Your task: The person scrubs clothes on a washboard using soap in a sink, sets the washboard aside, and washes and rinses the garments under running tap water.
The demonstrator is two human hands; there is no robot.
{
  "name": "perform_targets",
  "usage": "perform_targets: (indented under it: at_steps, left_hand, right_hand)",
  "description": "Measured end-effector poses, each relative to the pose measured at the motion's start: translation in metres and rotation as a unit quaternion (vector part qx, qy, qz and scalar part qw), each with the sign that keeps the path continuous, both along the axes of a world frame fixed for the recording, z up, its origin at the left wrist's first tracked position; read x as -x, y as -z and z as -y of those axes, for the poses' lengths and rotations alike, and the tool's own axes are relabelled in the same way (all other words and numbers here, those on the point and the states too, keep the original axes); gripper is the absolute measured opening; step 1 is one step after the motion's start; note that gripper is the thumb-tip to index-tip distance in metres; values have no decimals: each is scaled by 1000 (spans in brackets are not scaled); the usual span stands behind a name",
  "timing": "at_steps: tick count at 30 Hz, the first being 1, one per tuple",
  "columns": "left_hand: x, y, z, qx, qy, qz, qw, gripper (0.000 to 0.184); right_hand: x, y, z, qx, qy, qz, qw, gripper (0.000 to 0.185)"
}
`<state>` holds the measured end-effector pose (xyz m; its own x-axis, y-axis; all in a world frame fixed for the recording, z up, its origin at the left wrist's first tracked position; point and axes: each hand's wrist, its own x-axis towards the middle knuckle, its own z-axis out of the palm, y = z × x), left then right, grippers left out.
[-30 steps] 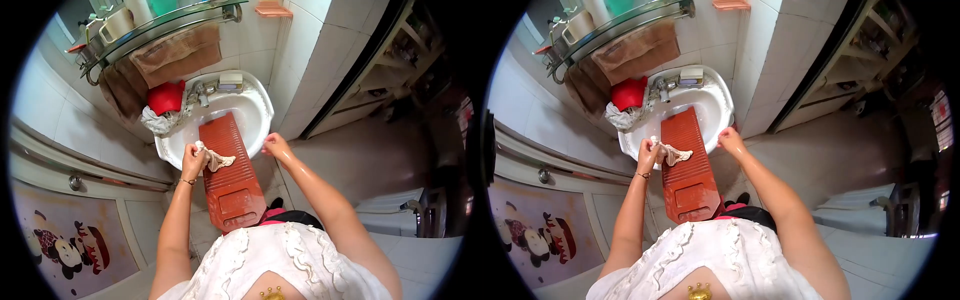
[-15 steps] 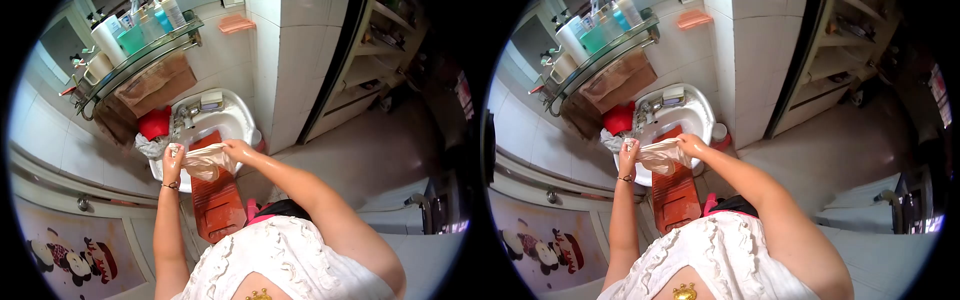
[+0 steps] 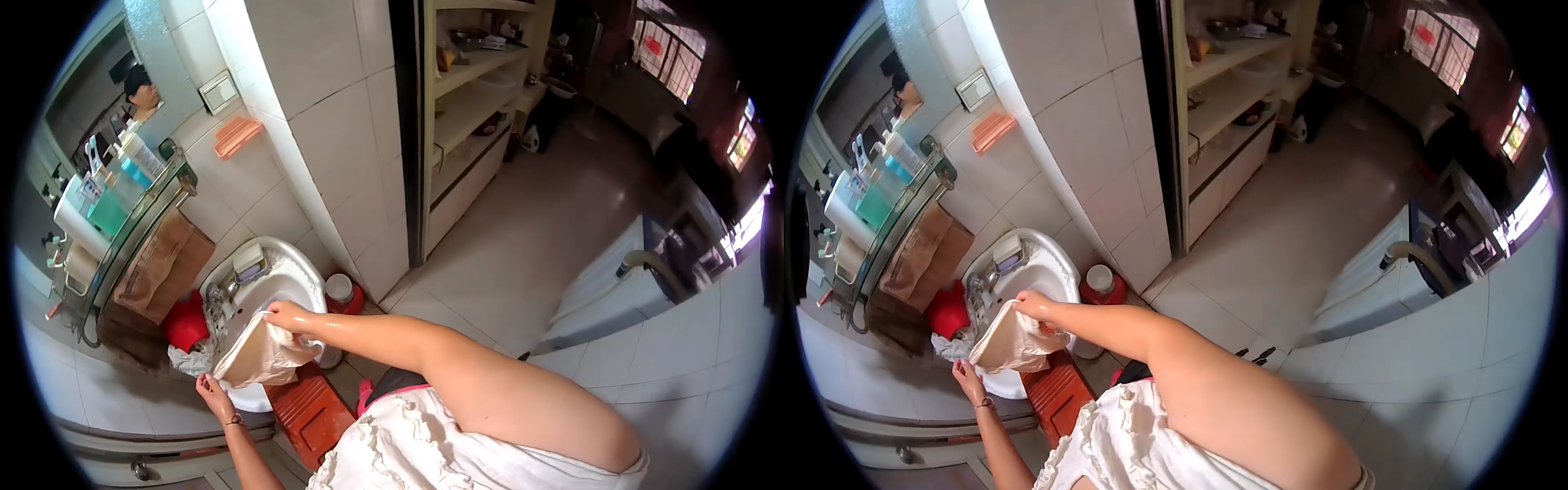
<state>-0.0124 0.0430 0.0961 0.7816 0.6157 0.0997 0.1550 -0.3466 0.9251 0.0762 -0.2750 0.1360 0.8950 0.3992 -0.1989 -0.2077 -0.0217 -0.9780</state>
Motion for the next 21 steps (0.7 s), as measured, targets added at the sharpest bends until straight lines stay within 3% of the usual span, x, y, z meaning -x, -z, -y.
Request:
perform_targets:
  at_steps: [1,3,4,6,7,8,9,11,13,16,18,21]
  left_hand:
    - [-1,-10,21,-172,19,52,984,40]
    - [2,-26,73,-60,182,10,981,38]
    - [3,-37,100,15,260,-57,964,39]
    - [8,-67,173,-6,373,36,927,43]
    - [7,-72,178,-63,337,19,939,40]
    - [4,-71,173,-119,300,2,947,38]
    - [-4,-65,163,-117,291,4,949,33]
    - [-7,-71,147,-118,264,0,957,30]
    - [-10,-92,149,-202,244,22,948,26]
    - [-26,-96,133,-192,228,47,953,26]
    - [-37,-95,122,-86,269,105,953,25]
    - [-42,-107,113,-60,280,112,951,23]
  right_hand:
    - [-2,4,-11,-102,29,-52,993,21]
    - [-7,7,-36,-258,37,-124,958,17]
    - [-6,9,-46,-246,43,-148,957,16]
    - [4,-17,-55,-256,68,-209,941,12]
    - [-14,5,-65,-242,25,-136,960,10]
    - [-12,-1,-59,-321,45,-121,938,9]
    - [-31,8,-52,-275,7,-83,958,8]
    - [-6,-57,-14,-224,49,-131,965,13]
    - [-5,-70,-5,-187,57,-128,972,13]
    - [-20,-55,-10,-190,87,-105,972,13]
    - [-29,-45,-8,-160,61,-70,983,18]
    - [-13,-79,0,-164,30,-136,977,20]
